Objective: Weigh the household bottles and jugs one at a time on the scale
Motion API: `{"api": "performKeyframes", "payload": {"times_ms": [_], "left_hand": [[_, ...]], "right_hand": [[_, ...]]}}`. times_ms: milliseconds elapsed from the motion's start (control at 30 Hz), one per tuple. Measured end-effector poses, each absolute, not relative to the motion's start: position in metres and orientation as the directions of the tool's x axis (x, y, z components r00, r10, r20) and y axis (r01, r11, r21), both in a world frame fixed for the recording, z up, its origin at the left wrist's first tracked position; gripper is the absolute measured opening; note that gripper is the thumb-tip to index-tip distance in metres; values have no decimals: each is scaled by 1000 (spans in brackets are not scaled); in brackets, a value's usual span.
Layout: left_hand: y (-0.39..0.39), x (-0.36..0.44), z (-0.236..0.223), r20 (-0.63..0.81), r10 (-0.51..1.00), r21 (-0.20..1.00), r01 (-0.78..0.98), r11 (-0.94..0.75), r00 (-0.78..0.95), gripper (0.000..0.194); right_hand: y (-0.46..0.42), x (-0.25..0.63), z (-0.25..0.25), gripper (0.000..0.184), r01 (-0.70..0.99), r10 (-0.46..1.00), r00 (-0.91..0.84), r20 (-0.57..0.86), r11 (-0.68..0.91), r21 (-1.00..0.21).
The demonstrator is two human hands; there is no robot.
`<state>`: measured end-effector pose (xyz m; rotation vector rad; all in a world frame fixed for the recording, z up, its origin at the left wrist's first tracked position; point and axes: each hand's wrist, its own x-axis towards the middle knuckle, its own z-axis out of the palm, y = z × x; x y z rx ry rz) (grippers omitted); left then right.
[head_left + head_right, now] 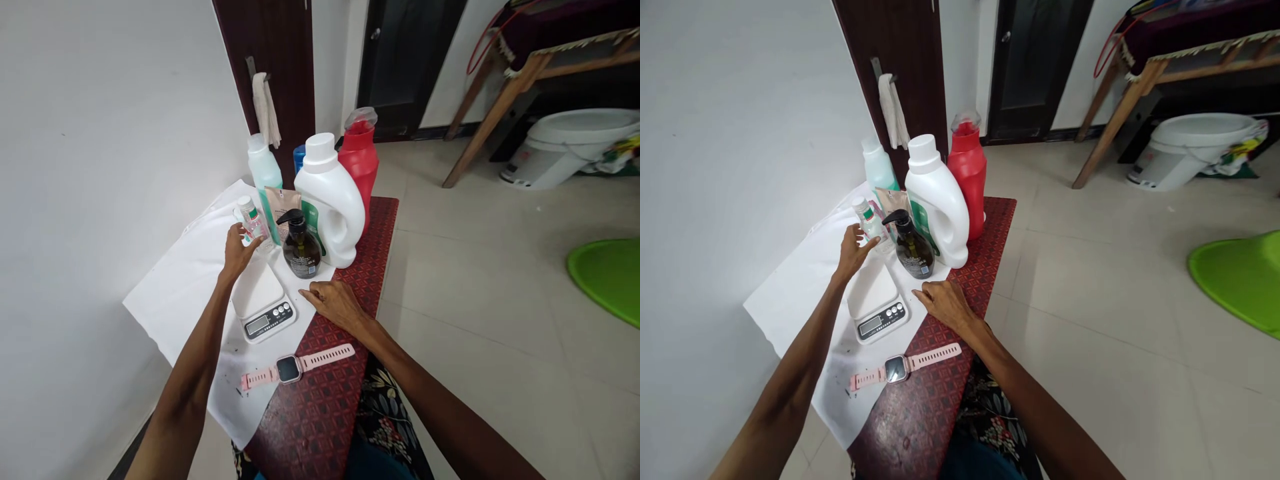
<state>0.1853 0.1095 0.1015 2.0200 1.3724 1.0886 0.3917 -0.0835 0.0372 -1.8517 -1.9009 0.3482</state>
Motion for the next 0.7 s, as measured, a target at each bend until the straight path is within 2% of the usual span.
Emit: {"api": "performKeyframes", "payload": {"times_ms": [167,433,567,700], "left_hand": [[123,197,87,348,920,730,563,-387,181,49],[124,209,102,253,966,804,546,-237,48,49],[98,177,129,375,927,823,459,-334,2,44],[49,134,150,411,905,820,388,-421,113,53]], "right_hand": [[-80,392,43,44,943,998,58,24,-47,-330],[-81,379,52,47,968,996,85,-39,-92,-235],[-82,376,51,47,971,995,92,-41,-99,-215],[-81,375,49,50,975,993,115,-40,-120,-188]]}}
